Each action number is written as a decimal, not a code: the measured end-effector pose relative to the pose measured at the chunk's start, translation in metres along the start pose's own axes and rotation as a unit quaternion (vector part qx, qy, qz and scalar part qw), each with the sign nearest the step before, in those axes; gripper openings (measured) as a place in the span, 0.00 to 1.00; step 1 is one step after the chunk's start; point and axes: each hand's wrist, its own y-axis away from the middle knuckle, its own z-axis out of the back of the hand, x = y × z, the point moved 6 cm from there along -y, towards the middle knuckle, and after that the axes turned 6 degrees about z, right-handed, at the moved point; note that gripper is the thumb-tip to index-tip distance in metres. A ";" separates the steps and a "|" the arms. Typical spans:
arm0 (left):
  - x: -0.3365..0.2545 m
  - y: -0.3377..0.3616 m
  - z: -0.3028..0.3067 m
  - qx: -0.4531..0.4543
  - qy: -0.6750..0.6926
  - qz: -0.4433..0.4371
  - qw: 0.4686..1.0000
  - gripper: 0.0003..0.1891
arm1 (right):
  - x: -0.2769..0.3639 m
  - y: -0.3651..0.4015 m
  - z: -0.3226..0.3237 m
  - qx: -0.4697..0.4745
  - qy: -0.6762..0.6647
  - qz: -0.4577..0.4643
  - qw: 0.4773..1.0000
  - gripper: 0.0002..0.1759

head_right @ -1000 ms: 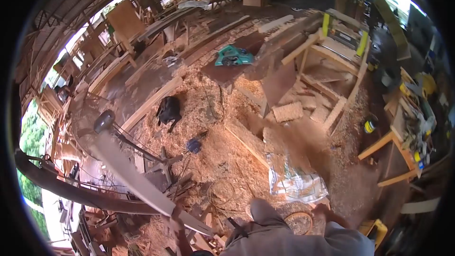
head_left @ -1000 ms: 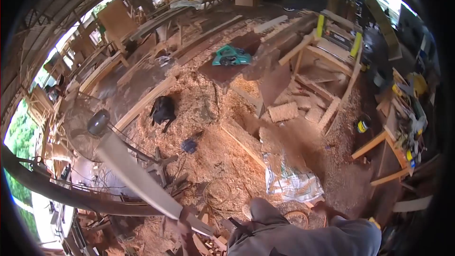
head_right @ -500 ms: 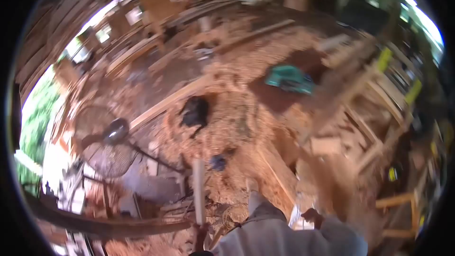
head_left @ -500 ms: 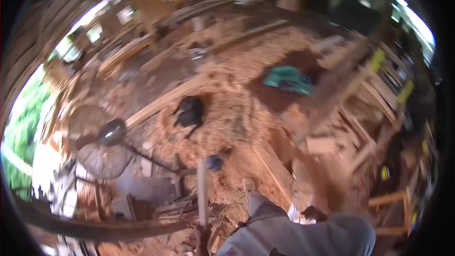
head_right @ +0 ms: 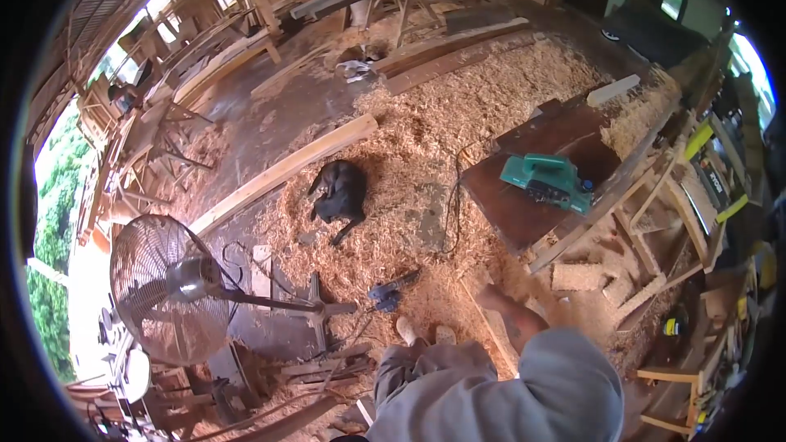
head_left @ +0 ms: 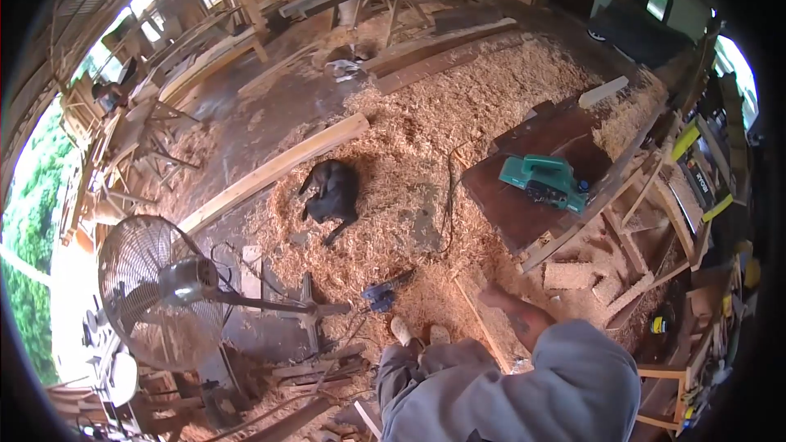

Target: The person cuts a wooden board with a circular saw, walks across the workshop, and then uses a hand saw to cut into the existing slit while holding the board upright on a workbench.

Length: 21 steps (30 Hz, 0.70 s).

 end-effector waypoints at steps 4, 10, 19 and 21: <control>-0.034 -0.030 -0.007 0.046 0.009 0.012 0.999 0.17 | 0.052 -0.035 0.000 0.098 0.061 0.096 0.989 0.20; -0.102 -0.090 0.005 0.101 0.011 0.022 0.995 0.17 | 0.090 -0.078 0.067 0.020 -0.047 -0.002 0.999 0.19; -0.390 -0.118 -0.032 0.146 -0.152 -0.116 0.971 0.13 | 0.103 -0.209 0.191 -0.155 -0.105 -0.043 0.981 0.19; -0.430 -0.122 -0.056 0.168 -0.144 -0.081 0.972 0.13 | 0.114 -0.231 0.203 -0.177 -0.137 0.017 0.975 0.18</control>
